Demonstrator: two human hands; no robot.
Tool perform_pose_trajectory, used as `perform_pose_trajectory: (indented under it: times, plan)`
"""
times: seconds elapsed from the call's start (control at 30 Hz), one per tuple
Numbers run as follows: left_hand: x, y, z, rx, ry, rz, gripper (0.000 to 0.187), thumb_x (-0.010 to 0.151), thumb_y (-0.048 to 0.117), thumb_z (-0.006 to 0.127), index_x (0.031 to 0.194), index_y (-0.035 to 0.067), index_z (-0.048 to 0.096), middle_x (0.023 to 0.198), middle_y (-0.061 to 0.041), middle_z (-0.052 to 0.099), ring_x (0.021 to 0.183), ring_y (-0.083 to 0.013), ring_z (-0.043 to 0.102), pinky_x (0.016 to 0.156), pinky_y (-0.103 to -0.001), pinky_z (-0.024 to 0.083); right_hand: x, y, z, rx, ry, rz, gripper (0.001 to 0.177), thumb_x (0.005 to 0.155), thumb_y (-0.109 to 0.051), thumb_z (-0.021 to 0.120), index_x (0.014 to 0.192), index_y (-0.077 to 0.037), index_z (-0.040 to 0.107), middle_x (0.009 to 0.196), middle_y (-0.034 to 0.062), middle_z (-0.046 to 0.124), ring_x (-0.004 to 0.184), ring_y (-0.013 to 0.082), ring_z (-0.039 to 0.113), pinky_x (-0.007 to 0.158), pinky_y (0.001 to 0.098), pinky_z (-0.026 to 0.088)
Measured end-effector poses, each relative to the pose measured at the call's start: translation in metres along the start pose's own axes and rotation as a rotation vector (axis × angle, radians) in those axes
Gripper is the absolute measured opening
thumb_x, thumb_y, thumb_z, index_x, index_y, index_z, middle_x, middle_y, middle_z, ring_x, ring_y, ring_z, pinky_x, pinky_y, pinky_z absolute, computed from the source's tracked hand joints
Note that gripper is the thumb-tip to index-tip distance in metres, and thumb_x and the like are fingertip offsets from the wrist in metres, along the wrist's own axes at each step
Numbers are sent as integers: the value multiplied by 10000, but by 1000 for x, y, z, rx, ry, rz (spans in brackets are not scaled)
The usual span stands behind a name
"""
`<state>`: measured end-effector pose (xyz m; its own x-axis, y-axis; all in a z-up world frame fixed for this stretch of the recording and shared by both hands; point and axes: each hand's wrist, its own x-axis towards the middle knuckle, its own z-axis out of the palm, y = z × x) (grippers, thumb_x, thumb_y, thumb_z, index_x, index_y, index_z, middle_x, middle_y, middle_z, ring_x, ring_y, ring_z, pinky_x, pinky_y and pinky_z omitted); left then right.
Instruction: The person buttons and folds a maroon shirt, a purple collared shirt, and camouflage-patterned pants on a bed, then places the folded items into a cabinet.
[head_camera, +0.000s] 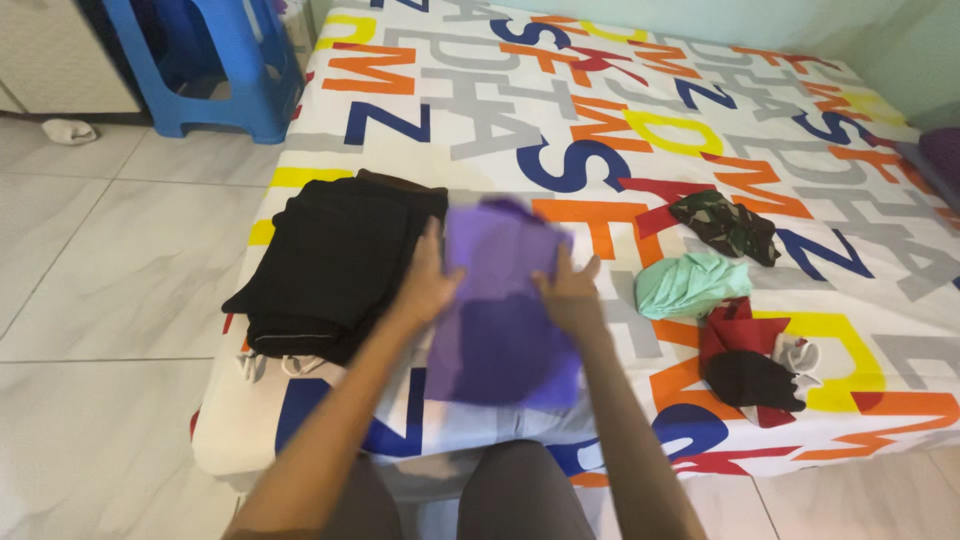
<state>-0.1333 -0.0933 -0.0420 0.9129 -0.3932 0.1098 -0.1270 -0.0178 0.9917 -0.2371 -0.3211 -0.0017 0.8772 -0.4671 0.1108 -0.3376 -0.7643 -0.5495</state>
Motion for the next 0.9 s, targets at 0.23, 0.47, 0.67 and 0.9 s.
perform_pose_trajectory:
  times: [0.23,0.47,0.67,0.9]
  plan:
    - [-63,-32,53,1055,-188,-108,737,1079,501,409,1698,242,106,1792,-61,20,1655,-299,19,1288,-592,37,-6,19,85,-350,-203,-177,673,1019,-619,478,1642,-419,320,1758,127,187,1614,338,174,1199,777,132]
    - [-71,-43,29,854,-138,18,821,1018,560,483,1688,162,223,1784,-55,104,1660,-261,52,1315,-488,41,77,107,82,-448,162,-296,646,1088,-609,432,1597,-211,457,1671,130,432,1593,318,379,1220,769,244]
    - [-75,-14,33,936,-173,24,857,977,612,510,1674,186,250,1785,-73,102,1637,-291,43,1300,-523,36,207,193,-21,-738,30,-62,586,930,-593,579,1337,-186,685,1416,111,667,1456,334,563,1186,773,192]
    - [11,27,115,979,-143,-90,859,999,604,556,1675,145,290,1748,-210,116,1601,-479,21,1188,-766,-35,260,277,-27,-933,-404,4,712,676,-834,651,1026,-273,912,1064,6,881,1391,228,667,1237,856,-191]
